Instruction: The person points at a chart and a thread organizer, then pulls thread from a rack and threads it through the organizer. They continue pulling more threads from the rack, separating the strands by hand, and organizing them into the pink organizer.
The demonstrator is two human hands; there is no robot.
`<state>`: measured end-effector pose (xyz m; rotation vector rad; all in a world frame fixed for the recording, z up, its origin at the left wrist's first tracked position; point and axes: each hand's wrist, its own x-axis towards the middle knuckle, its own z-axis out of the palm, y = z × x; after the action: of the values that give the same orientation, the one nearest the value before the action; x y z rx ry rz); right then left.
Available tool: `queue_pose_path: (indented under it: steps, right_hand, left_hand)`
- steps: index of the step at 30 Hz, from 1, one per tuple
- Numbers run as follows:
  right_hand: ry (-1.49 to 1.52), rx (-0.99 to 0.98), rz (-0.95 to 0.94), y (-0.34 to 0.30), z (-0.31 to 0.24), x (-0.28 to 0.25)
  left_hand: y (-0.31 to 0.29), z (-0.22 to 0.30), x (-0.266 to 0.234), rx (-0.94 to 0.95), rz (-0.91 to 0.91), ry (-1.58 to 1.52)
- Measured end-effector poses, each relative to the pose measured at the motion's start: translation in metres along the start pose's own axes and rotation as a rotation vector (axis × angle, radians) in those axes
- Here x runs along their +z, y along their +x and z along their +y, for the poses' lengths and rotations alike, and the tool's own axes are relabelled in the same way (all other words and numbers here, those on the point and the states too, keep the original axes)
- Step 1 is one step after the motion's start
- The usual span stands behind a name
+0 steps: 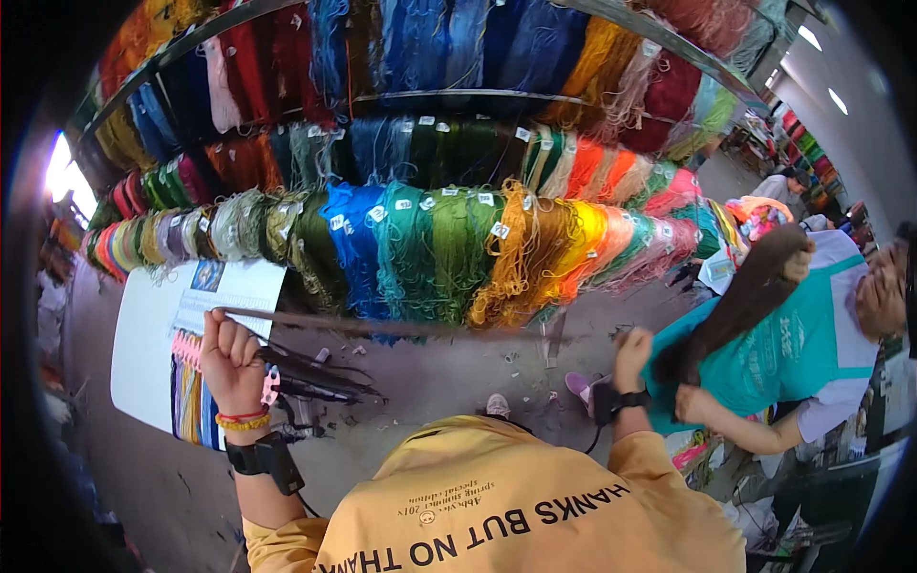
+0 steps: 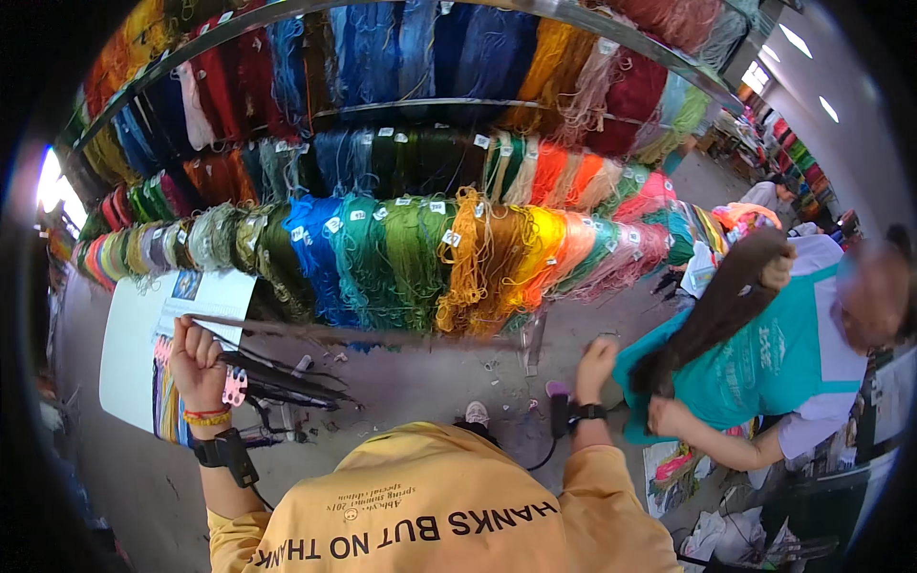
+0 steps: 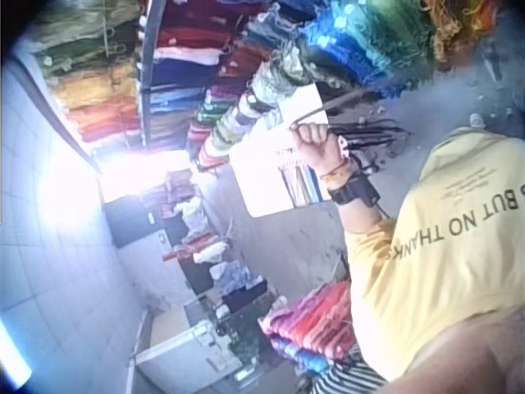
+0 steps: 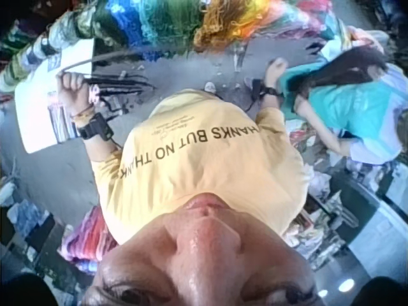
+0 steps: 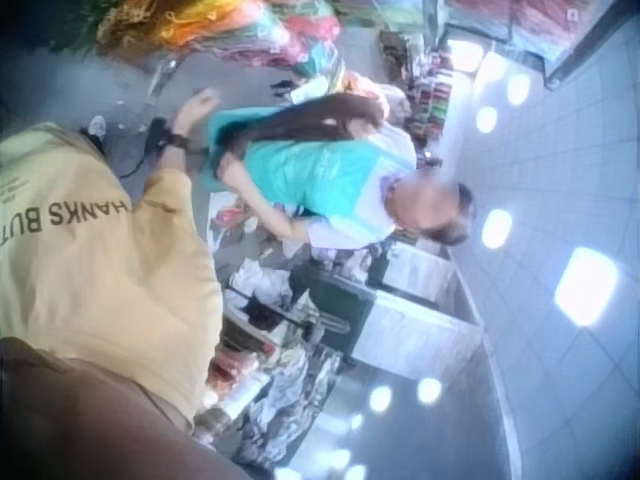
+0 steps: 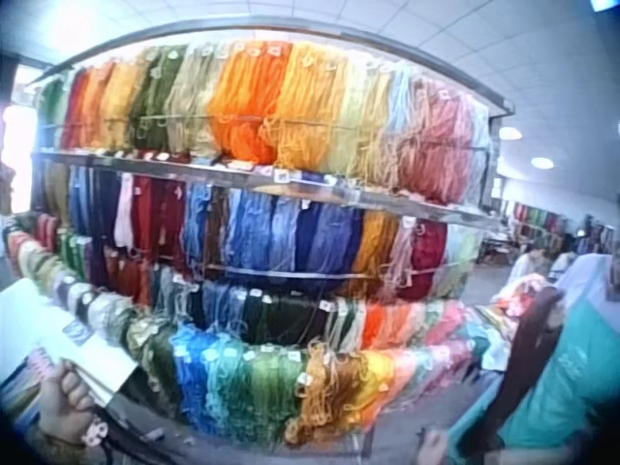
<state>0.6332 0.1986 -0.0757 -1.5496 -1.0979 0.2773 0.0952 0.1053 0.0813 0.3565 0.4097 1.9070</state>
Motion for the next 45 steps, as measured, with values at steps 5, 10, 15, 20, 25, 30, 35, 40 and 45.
queue_pose_path:
  steps: [5,10,15,20,25,30,35,40,45]
  right_hand:
    - [-0.590,-0.043,-0.290,-0.078,0.065,-0.010]
    - [-0.393,0.071,-0.287,-0.048,0.059,-0.004]
    - [0.223,0.236,-0.287,-0.007,-0.043,0.027]
    - [0.540,0.044,-0.512,0.011,-0.158,0.049]
    - [0.725,-0.075,-0.579,0.025,-0.217,0.063]
    - [0.928,-0.122,-0.643,0.036,-0.272,0.068]
    - [1.214,-0.375,-0.364,0.037,-0.352,0.085]
    - [1.635,-0.184,-0.251,0.063,-0.381,0.089]
    - [0.997,-0.258,-0.875,0.013,-0.340,0.116]
  left_hand:
    - [0.008,-0.019,0.012,0.064,0.087,0.198]
    - [0.009,-0.021,0.028,0.185,0.240,1.012]
    - [0.003,-0.018,0.020,0.100,0.198,1.193]
    - [-0.002,-0.022,0.018,-0.052,0.132,0.749]
    - [-0.009,-0.031,0.025,-0.113,0.032,0.534]
    - [-0.019,-0.028,0.027,-0.067,0.021,0.473]
    - [-0.028,-0.026,0.036,-0.062,0.082,0.386]
    - [-0.047,-0.022,0.043,-0.021,0.058,0.335]
    - [-0.054,0.004,0.039,0.051,0.029,0.274]
